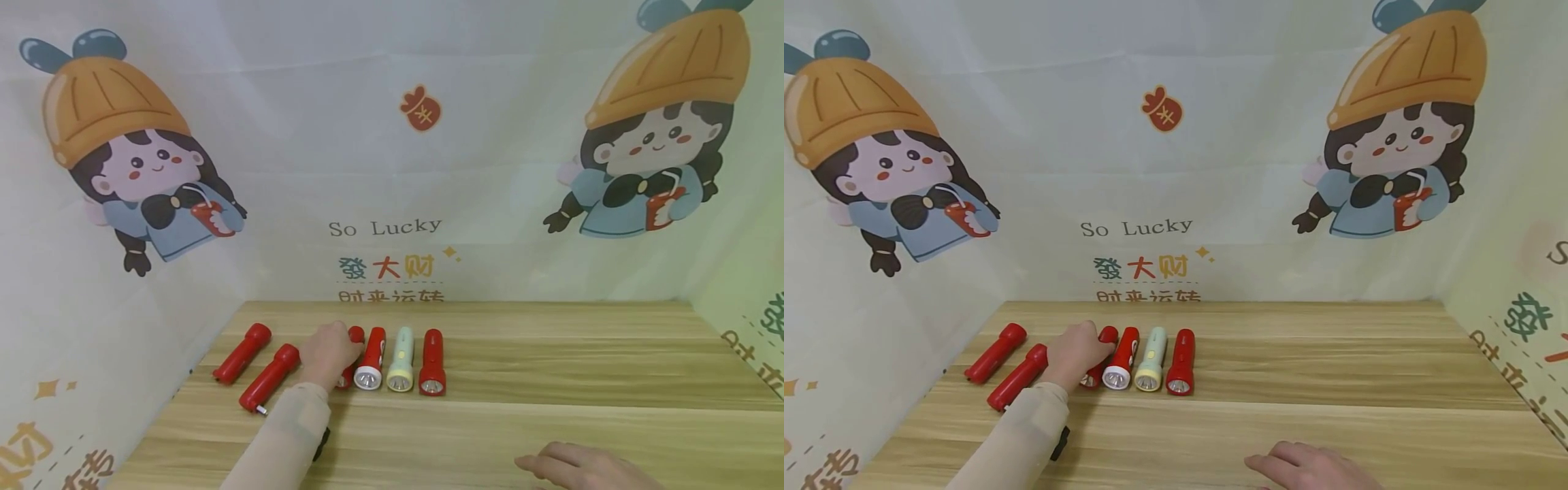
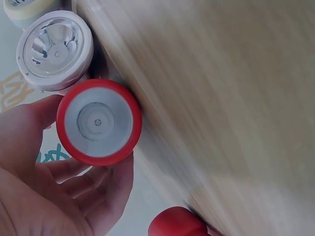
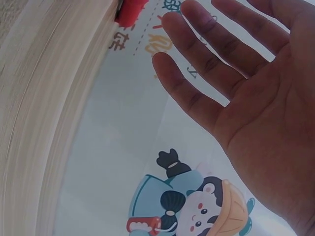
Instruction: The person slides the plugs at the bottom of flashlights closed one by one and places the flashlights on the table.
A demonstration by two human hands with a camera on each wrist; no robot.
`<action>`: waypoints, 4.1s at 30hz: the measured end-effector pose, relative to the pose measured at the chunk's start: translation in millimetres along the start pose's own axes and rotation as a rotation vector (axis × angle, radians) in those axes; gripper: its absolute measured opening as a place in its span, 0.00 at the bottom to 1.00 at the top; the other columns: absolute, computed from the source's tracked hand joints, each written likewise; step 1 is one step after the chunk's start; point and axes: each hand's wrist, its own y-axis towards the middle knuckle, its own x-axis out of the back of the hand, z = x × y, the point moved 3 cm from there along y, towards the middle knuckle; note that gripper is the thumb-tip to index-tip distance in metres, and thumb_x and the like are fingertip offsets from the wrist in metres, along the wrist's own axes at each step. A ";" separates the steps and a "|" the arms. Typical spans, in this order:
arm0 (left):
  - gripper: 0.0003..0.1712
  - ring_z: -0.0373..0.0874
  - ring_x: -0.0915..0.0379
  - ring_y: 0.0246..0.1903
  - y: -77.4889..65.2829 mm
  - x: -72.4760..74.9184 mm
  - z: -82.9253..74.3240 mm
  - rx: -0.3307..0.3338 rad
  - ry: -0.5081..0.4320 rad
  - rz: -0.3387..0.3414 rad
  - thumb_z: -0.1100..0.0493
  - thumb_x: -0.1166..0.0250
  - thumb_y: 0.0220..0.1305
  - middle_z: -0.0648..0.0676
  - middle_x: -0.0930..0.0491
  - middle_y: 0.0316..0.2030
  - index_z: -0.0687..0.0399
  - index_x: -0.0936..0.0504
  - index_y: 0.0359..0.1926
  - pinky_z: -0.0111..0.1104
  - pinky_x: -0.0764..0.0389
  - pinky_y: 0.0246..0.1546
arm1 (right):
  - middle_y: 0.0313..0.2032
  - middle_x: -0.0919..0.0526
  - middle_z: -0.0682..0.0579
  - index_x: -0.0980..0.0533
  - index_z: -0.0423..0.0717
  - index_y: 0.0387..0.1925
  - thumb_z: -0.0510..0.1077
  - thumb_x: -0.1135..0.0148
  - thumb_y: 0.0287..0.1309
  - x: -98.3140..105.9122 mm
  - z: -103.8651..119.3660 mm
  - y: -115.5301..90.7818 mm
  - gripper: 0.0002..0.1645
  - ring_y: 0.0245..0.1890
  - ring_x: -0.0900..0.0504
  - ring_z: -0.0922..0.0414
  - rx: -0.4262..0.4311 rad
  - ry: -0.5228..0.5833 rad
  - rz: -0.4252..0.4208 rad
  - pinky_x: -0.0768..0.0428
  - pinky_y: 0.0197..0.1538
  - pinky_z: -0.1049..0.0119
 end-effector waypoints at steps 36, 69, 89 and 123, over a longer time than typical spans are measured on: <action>0.24 0.57 0.20 0.45 -86.2 44.6 -20.2 -0.255 0.000 -0.237 0.49 0.31 0.70 0.62 0.13 0.50 0.59 0.16 0.58 0.50 0.11 0.43 | 0.58 0.14 0.55 0.18 0.59 0.63 0.65 0.38 0.73 -0.4 -4.2 2.5 0.26 0.54 0.14 0.53 -0.434 -0.133 0.250 0.11 0.46 0.63; 0.47 0.66 0.46 0.80 -185.6 -2.4 -24.5 -0.378 -0.023 0.042 0.23 0.41 0.67 0.57 0.37 0.81 0.46 0.27 0.76 0.82 0.47 0.69 | 0.82 0.39 0.41 0.29 0.57 0.76 0.81 0.36 0.58 -10.8 13.1 9.4 0.53 0.75 0.30 0.34 -0.752 -0.264 0.100 0.30 0.64 0.21; 0.35 0.66 0.31 0.71 -164.2 3.6 15.7 -0.298 0.080 0.036 0.33 0.35 0.71 0.60 0.25 0.72 0.47 0.21 0.69 0.77 0.33 0.64 | 0.78 0.32 0.43 0.27 0.58 0.75 0.78 0.36 0.62 -14.9 9.2 2.3 0.48 0.74 0.27 0.36 -0.643 -0.162 0.112 0.22 0.62 0.28; 0.27 0.55 0.25 0.42 -81.1 23.9 125.7 -0.319 0.241 0.109 0.70 0.24 0.57 0.61 0.19 0.45 0.42 0.15 0.55 0.53 0.14 0.35 | 0.72 0.24 0.48 0.34 0.69 0.78 0.79 0.37 0.62 -66.8 -44.1 -36.5 0.48 0.64 0.17 0.47 -0.322 -0.203 0.148 0.12 0.52 0.57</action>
